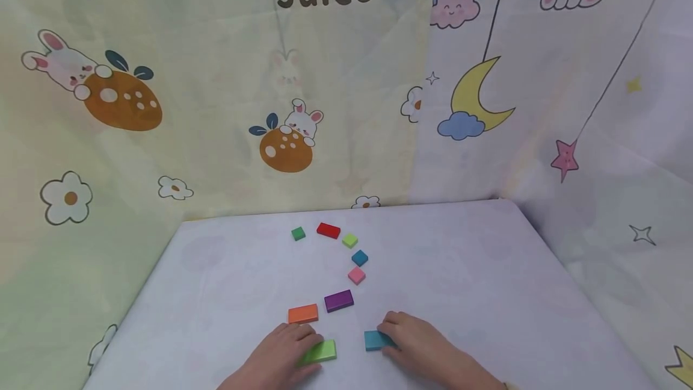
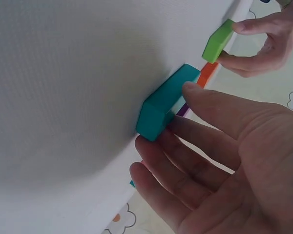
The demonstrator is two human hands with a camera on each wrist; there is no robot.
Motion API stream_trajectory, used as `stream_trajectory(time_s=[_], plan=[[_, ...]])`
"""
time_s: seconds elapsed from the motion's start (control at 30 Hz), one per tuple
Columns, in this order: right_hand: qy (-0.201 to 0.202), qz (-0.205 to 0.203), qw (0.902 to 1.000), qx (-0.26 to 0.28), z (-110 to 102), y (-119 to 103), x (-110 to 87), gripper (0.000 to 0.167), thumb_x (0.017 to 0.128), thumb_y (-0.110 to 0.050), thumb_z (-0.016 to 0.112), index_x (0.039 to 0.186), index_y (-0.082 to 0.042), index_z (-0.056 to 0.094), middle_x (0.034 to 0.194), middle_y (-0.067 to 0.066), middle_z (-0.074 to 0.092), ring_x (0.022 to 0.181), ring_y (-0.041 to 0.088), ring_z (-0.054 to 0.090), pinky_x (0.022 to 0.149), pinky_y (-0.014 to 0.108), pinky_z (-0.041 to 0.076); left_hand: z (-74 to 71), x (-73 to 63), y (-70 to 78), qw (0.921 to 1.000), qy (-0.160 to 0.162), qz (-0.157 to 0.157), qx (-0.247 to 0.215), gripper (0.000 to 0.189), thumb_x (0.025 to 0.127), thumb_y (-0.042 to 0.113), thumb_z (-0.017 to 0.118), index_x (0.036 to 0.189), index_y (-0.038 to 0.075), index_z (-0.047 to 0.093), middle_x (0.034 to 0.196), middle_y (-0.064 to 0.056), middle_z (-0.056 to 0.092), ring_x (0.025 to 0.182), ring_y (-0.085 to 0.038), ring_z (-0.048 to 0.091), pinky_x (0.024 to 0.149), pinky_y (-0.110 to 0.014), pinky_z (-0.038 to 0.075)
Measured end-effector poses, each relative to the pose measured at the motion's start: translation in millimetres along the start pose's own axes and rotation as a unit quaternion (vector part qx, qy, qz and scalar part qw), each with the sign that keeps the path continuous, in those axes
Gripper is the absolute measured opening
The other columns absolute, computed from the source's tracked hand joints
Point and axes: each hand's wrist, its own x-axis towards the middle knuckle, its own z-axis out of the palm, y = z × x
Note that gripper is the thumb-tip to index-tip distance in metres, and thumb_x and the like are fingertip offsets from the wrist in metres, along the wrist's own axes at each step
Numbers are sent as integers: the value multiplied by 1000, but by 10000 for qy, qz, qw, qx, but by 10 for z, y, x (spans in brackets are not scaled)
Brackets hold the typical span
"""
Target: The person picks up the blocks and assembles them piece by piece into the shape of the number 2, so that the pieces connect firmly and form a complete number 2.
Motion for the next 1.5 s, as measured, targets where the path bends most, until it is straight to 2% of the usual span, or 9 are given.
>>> stream_trajectory(time_s=[0.1, 0.4, 0.73, 1.0, 1.2, 1.5], plan=[[-61, 83, 9999, -54, -2, 0, 17, 38, 87, -34, 77, 119, -13, 72, 109, -2, 69, 99, 14, 64, 89, 35, 57, 17, -1, 5, 9999, 93, -16, 44, 39, 90, 49, 71, 121, 27, 68, 112, 12, 65, 107, -8, 59, 101, -34, 48], [12, -20, 9999, -160, -10, 6, 12, 36, 87, -33, 77, 117, -13, 73, 106, -3, 69, 97, 13, 64, 88, 35, 57, 49, -15, -10, 9989, 434, 42, 177, 33, 90, 47, 71, 115, 24, 70, 105, 11, 62, 97, -8, 55, 95, -31, 48], [157, -47, 9997, -175, 11, 2, 28, 36, 87, -33, 77, 116, -12, 72, 107, -2, 69, 97, 15, 65, 89, 36, 57, 54, -21, -29, 9937, 1020, 172, 434, 29, 88, 44, 74, 106, 22, 70, 97, 11, 60, 90, -9, 54, 82, -27, 46], [128, 35, 9997, -225, 11, -16, 35, 36, 87, -34, 77, 115, -12, 72, 108, -1, 69, 100, 17, 66, 90, 36, 57, 75, 2, -49, 9923, 1114, 175, 507, 29, 89, 45, 73, 108, 23, 70, 99, 11, 63, 89, -8, 54, 80, -26, 46], [189, -94, 9993, -294, 28, -17, 44, 35, 87, -34, 76, 115, -12, 73, 107, -1, 69, 98, 15, 66, 89, 35, 57, 83, 11, -55, 9929, 1096, 192, 425, 29, 88, 44, 74, 108, 22, 70, 100, 11, 63, 86, -7, 51, 78, -25, 45], [220, -203, 9990, -336, 29, -54, 61, 36, 87, -35, 77, 116, -13, 72, 108, -2, 70, 98, 15, 66, 89, 35, 57, 60, 17, -40, 9952, 932, 47, 312, 30, 89, 44, 73, 109, 23, 70, 98, 11, 62, 84, -7, 49, 76, -25, 44]])
